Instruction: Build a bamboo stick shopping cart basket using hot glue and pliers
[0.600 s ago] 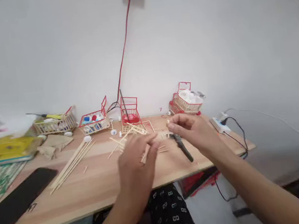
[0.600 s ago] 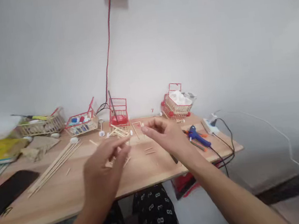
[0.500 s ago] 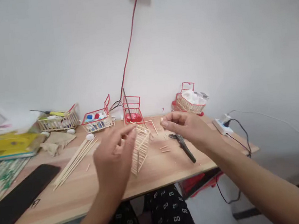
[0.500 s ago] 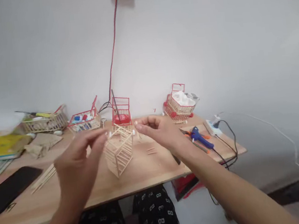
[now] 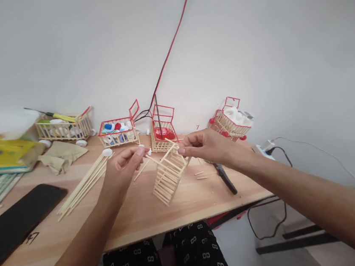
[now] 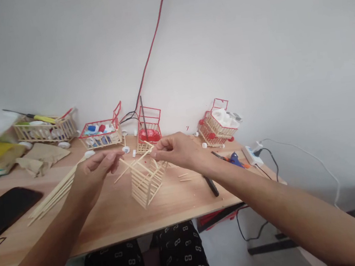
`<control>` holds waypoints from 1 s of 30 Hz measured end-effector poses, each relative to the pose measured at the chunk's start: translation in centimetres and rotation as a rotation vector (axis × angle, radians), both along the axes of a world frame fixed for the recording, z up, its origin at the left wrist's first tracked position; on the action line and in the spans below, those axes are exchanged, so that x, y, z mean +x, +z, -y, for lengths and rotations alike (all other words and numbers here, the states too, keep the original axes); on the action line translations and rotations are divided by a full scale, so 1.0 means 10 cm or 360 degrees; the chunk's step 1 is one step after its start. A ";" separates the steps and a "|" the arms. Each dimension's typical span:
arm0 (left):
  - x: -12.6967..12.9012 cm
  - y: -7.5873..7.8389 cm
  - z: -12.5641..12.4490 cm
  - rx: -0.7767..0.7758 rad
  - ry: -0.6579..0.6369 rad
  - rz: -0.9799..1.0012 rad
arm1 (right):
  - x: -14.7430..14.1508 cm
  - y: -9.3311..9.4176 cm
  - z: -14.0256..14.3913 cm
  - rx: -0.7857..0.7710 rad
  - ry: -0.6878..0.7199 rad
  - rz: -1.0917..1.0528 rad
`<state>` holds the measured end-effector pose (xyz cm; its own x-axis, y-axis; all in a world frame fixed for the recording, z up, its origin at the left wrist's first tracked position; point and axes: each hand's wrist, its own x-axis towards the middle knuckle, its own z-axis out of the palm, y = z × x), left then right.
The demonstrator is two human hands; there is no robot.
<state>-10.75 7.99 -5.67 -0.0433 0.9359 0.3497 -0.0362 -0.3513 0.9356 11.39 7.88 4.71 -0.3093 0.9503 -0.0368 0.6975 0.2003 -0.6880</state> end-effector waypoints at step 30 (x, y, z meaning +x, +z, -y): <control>0.17 -0.01 0.04 -0.0160 -0.0269 0.0116 | 0.00 -0.06 -0.13 0.0166 0.0210 0.0381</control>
